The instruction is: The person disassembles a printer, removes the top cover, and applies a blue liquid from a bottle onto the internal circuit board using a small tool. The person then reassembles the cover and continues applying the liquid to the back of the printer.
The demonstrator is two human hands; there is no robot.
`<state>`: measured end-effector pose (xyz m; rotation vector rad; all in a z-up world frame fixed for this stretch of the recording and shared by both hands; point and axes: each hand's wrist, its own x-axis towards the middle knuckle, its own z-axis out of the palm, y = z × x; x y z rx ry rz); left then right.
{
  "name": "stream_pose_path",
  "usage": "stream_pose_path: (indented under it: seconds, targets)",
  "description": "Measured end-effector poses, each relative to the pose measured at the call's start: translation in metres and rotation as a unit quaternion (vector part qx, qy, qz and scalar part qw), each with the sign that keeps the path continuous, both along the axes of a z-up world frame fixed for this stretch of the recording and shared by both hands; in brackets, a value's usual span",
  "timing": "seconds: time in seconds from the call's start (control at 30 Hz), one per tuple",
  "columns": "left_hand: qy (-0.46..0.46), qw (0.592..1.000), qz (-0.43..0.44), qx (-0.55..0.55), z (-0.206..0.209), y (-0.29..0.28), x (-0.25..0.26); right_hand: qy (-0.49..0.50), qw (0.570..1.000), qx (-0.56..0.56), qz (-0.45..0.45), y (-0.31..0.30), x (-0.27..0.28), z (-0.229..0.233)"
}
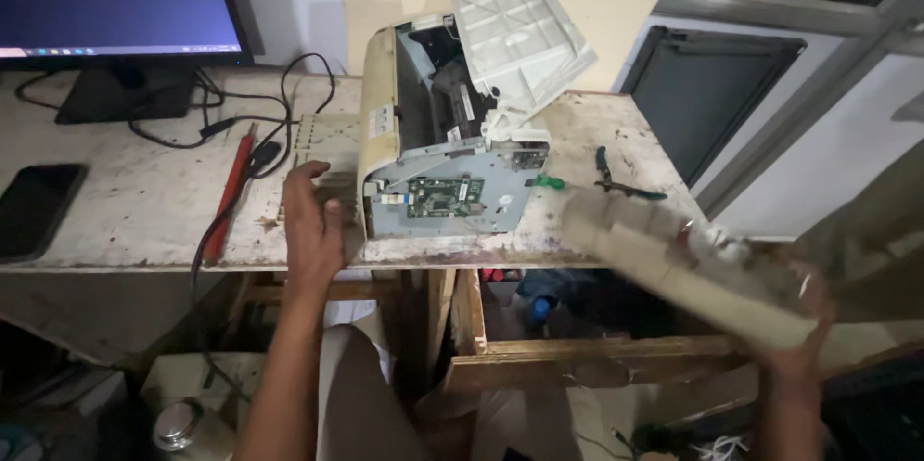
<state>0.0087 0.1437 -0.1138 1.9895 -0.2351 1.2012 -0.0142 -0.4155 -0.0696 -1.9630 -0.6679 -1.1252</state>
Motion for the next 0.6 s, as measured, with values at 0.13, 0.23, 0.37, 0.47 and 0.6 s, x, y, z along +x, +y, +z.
stream_pose_path:
  seconds: [0.13,0.23,0.37,0.47,0.6]
  targets:
    - [0.057,0.998,-0.014,0.015,0.002,0.0,0.004,-0.019,0.992,-0.077,-0.095,0.016,0.025,0.009]
    - [0.089,0.996,-0.02,0.02,0.004,-0.003,0.002,0.042,0.976,-0.12,-0.174,0.045,0.066,0.024]
    - [0.087,0.995,-0.032,0.023,0.005,-0.002,0.004,0.023,0.96,-0.209,-0.185,0.086,0.121,0.038]
    - [0.068,0.996,-0.038,0.045,-0.001,0.001,0.007,-0.057,0.96,-0.217,-0.168,0.104,0.152,0.027]
    - [0.046,0.994,-0.049,0.085,-0.006,0.004,0.008,0.045,0.957,-0.198,-0.209,0.114,0.176,0.006]
